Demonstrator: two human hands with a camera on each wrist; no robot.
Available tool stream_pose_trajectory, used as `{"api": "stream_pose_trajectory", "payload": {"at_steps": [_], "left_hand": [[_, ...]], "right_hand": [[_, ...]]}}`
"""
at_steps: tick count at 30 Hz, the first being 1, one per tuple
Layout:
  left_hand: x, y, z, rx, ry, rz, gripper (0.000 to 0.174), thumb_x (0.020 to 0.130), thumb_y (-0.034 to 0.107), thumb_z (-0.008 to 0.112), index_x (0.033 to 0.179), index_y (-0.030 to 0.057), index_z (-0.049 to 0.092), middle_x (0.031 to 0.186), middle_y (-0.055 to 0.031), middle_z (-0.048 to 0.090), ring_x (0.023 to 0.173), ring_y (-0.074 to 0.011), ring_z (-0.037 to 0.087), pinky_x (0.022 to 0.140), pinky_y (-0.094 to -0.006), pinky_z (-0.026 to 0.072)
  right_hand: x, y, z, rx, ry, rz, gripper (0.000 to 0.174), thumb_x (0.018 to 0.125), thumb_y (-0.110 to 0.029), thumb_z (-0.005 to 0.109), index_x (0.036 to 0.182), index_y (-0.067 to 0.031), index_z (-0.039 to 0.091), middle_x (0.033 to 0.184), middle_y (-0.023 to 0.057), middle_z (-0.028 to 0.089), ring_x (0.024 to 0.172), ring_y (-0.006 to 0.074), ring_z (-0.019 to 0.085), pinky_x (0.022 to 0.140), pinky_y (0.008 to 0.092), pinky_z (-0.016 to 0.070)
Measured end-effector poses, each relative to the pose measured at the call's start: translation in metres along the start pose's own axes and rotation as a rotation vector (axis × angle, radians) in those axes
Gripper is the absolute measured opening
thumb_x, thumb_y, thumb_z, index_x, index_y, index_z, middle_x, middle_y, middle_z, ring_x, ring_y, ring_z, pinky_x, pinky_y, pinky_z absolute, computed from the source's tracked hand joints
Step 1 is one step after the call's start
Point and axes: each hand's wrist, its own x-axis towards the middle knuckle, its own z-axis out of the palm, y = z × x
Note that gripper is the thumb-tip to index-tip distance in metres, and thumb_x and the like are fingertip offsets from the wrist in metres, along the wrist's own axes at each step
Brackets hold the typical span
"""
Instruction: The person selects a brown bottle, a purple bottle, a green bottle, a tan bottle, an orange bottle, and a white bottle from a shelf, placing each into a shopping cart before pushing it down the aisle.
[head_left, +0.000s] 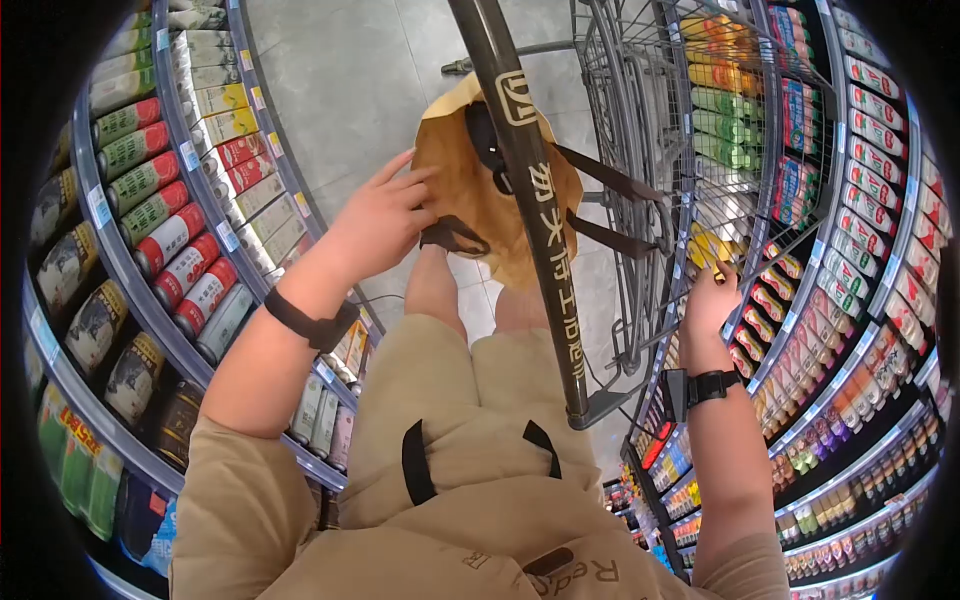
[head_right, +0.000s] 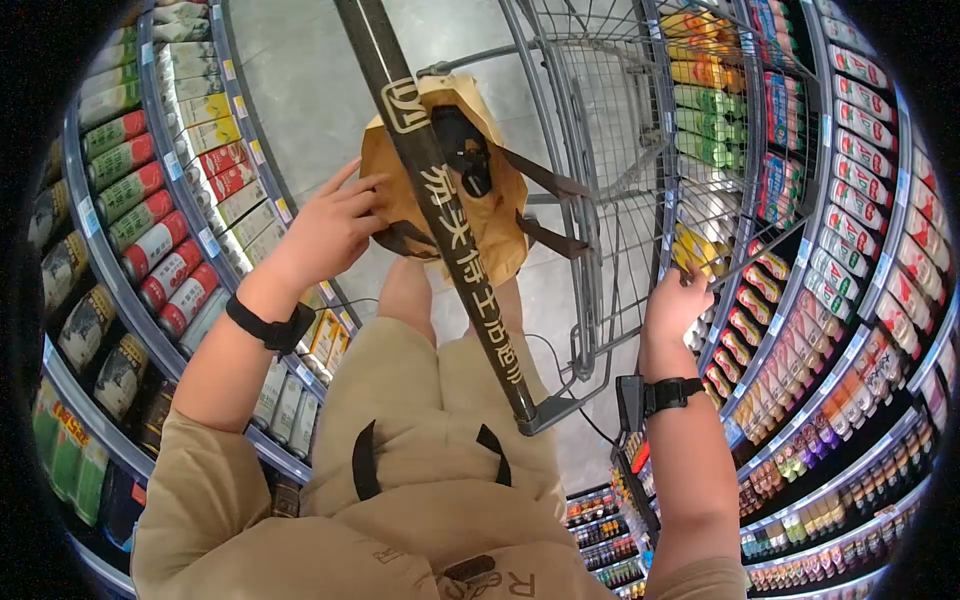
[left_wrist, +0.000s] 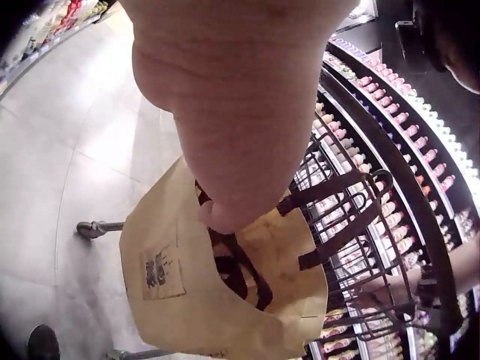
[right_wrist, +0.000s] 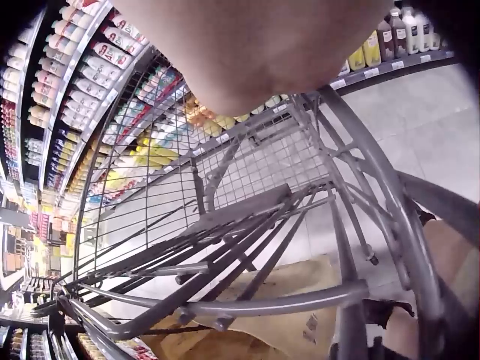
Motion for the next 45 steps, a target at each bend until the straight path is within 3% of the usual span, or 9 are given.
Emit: {"api": "stream_pose_trajectory", "payload": {"at_steps": [5, 12, 17, 20, 22, 27, 30, 39, 45], "left_hand": [[0.037, 0.028, -0.005, -0.081, 0.21, 0.013, 0.023, 0.068, 0.005, 0.08, 0.09, 0.0097, 0.074, 0.104, -0.0044, 0.069, 0.122, -0.0266, 0.063, 0.125, -0.0495, 0.0368], [0.104, 0.067, 0.001, -0.591, 0.419, 0.042, 0.03, 0.08, 0.008, 0.088, 0.105, 0.0071, 0.073, 0.1, -0.0109, 0.071, 0.1, -0.0333, 0.066, 0.085, -0.0431, 0.0526], [0.126, 0.082, -0.011, -0.978, 0.239, 0.185, 0.022, 0.084, 0.006, 0.084, 0.104, 0.0039, 0.077, 0.1, -0.0106, 0.075, 0.093, -0.0301, 0.07, 0.081, -0.0388, 0.0548], [0.121, 0.074, -0.013, -1.045, 0.107, 0.234, 0.025, 0.086, 0.003, 0.081, 0.111, 0.0043, 0.078, 0.108, -0.0089, 0.076, 0.098, -0.0279, 0.07, 0.086, -0.0378, 0.0566], [0.119, 0.074, -0.011, -1.114, 0.004, 0.281, 0.025, 0.087, 0.0, 0.079, 0.112, 0.005, 0.079, 0.11, -0.0098, 0.076, 0.1, -0.0277, 0.069, 0.087, -0.0379, 0.057], [0.117, 0.077, -0.016, -1.219, -0.055, 0.188, 0.022, 0.086, 0.005, 0.083, 0.108, 0.0064, 0.081, 0.098, -0.0036, 0.065, 0.092, -0.02, 0.065, 0.08, -0.0315, 0.0539], [0.113, 0.077, -0.016, -1.156, -0.048, 0.147, 0.022, 0.084, 0.007, 0.085, 0.106, 0.0065, 0.081, 0.099, -0.0047, 0.066, 0.09, -0.0194, 0.065, 0.076, -0.0315, 0.0523], [0.121, 0.074, -0.012, -0.997, 0.211, 0.192, 0.018, 0.08, -0.003, 0.082, 0.096, 0.0045, 0.076, 0.094, -0.0062, 0.071, 0.09, -0.0259, 0.067, 0.086, -0.0382, 0.0515], [0.126, 0.085, -0.004, -0.598, 0.659, 0.002, 0.041, 0.084, -0.001, 0.078, 0.123, 0.005, 0.066, 0.129, -0.0141, 0.065, 0.132, -0.0362, 0.059, 0.111, -0.0456, 0.0482]], "right_hand": [[-0.002, -0.01, -0.004, -0.04, -0.016, 0.064, 0.039, 0.091, -0.017, 0.066, 0.128, -0.0039, 0.067, 0.127, 0.0274, 0.051, 0.105, 0.0376, 0.062, 0.096, 0.0451, 0.0521], [0.0, 0.001, 0.004, 0.091, 0.029, -0.014, 0.04, 0.09, -0.016, 0.065, 0.128, -0.0036, 0.066, 0.123, 0.0283, 0.055, 0.107, 0.0408, 0.06, 0.097, 0.046, 0.0509], [-0.027, -0.026, -0.031, 0.327, 0.239, -0.308, 0.053, 0.089, -0.003, 0.063, 0.141, -0.0026, 0.056, 0.154, 0.0323, 0.03, 0.148, 0.0447, 0.03, 0.122, 0.0527, 0.0281], [-0.066, -0.075, -0.087, 0.466, 0.116, -0.682, 0.045, 0.089, 0.002, 0.065, 0.134, -0.0052, 0.062, 0.13, 0.0182, 0.06, 0.126, 0.0356, 0.057, 0.109, 0.0458, 0.045], [-0.095, -0.107, -0.112, 0.583, -0.387, -0.77, 0.038, 0.09, 0.0, 0.068, 0.128, -0.0036, 0.064, 0.101, 0.0107, 0.07, 0.091, 0.0259, 0.071, 0.084, 0.0372, 0.0565], [-0.124, -0.146, -0.104, 0.239, -1.022, -0.594, 0.026, 0.092, -0.011, 0.074, 0.116, -0.0037, 0.066, 0.074, 0.0097, 0.067, 0.065, 0.0232, 0.068, 0.062, 0.0338, 0.0538], [-0.128, -0.15, -0.098, 0.505, -1.005, -0.315, 0.018, 0.095, -0.015, 0.073, 0.107, -0.0038, 0.067, 0.064, 0.0086, 0.061, 0.06, 0.0239, 0.064, 0.058, 0.0342, 0.0496], [-0.111, -0.147, -0.138, 0.812, -1.068, -0.47, 0.012, 0.101, -0.012, 0.067, 0.098, -0.0009, 0.065, 0.073, 0.0072, 0.057, 0.062, 0.013, 0.053, 0.057, 0.0312, 0.043], [-0.102, -0.152, -0.123, 1.236, -0.982, -0.154, 0.01, 0.109, -0.01, 0.054, 0.106, -0.0034, 0.062, 0.074, -0.003, 0.055, 0.061, 0.0045, 0.048, 0.055, 0.022, 0.0371]]}}
